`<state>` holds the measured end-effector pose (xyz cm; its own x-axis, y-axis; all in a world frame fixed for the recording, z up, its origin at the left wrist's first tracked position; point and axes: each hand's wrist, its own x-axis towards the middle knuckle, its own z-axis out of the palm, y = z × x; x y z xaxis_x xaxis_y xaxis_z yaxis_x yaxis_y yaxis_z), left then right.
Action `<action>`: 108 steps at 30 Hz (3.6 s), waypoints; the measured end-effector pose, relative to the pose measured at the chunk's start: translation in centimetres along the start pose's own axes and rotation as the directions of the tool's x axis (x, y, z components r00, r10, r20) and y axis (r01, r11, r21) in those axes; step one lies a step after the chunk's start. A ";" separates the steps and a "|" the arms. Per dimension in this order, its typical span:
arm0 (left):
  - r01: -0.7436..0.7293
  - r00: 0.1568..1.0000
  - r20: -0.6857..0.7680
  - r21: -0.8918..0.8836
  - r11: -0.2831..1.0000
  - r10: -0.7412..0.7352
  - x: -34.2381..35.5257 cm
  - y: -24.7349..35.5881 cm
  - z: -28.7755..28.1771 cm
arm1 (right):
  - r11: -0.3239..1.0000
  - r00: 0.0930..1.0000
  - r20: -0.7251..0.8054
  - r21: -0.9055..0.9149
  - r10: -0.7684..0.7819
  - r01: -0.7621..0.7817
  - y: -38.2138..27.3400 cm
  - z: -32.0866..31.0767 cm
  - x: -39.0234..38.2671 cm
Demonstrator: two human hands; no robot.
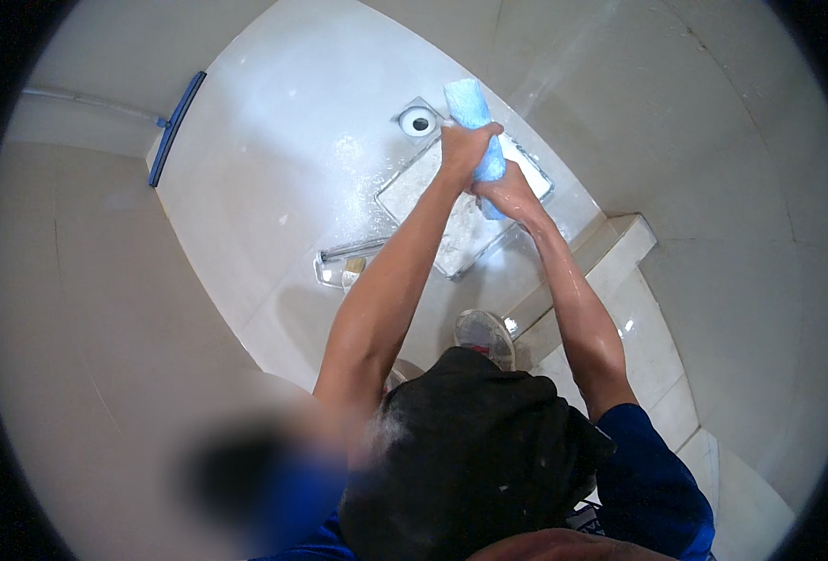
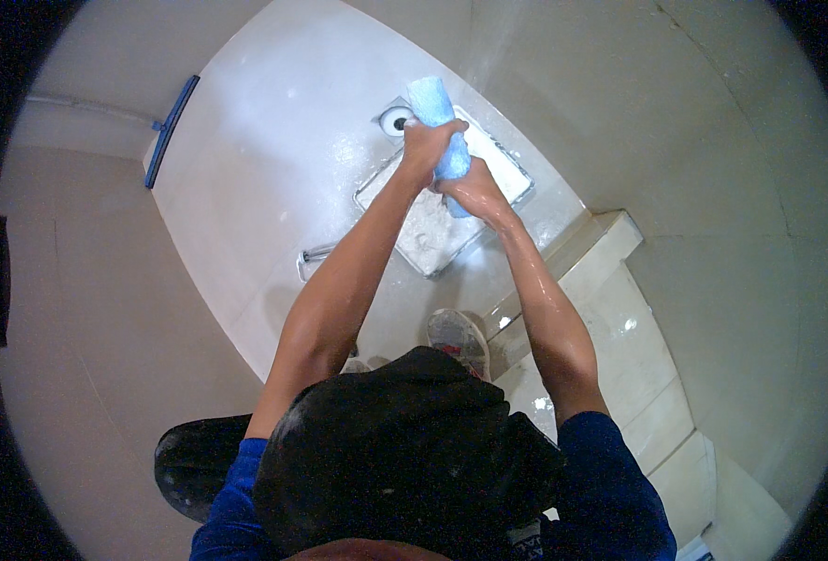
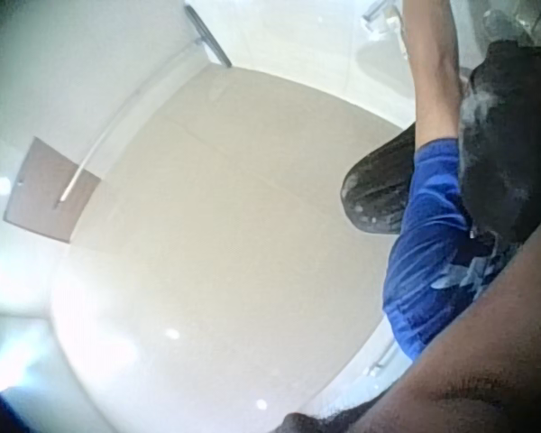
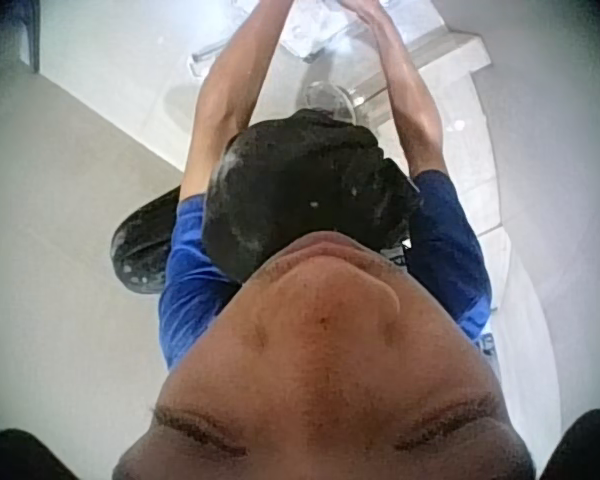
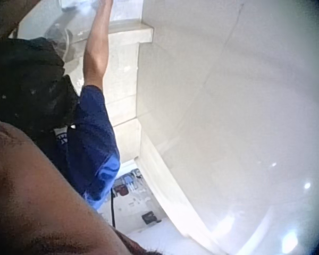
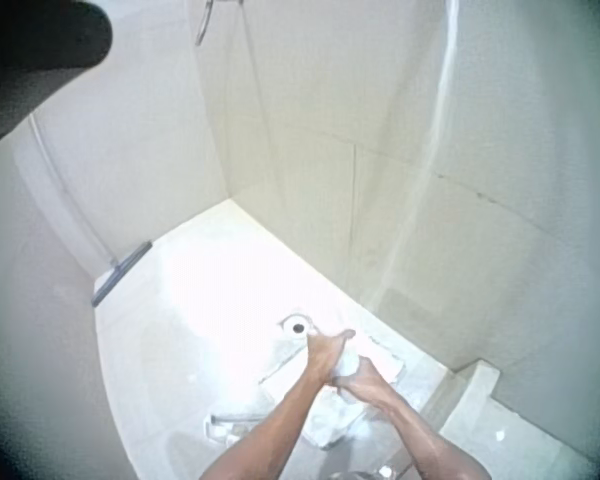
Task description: The person washes a blue paint roller and a plastic paint tray under a stream of water in a floor-level drain area, using their hands to squeeze and rinse the roller.
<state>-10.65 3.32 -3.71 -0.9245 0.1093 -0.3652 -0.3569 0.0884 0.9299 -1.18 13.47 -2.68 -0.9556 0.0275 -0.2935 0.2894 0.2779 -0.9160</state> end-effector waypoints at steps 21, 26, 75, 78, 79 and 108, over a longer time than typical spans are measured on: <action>0.145 0.988 -0.003 -0.292 0.945 -0.152 0.9 7.3 -2.2 | 0.906 0.922 0.363 0.329 0.137 -0.264 -1.6 -1.9 0.1; -0.144 0.924 -0.376 -0.155 0.977 0.076 2.5 4.6 -1.3 | 0.979 0.959 0.197 -0.054 0.205 -0.198 -2.3 -0.2 0.6; -0.126 0.944 -0.326 -0.251 0.960 0.039 -1.7 2.5 1.4 | 0.998 0.994 0.093 -0.026 0.059 -0.057 1.1 -0.4 -3.0; -0.118 0.874 -0.479 -0.055 0.991 0.078 0.0 -1.7 2.2 | 0.991 0.997 0.074 -0.132 -0.008 0.018 1.2 0.8 -4.3; -0.093 0.856 -0.511 -0.013 0.996 0.073 -0.2 -2.1 2.5 | 0.986 0.991 0.089 -0.131 -0.095 0.106 2.2 1.0 -4.5; -0.443 0.838 -0.264 0.183 0.878 0.477 -10.1 -1.3 1.4 | 0.921 0.913 -0.377 -0.390 -0.155 -0.005 5.5 3.5 -8.8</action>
<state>-0.68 3.50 -1.26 -0.9805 -0.1276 0.1492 0.1202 0.2104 0.9702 9.06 11.35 -6.07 -0.9387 0.3441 -0.0234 0.2493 0.6301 -0.7354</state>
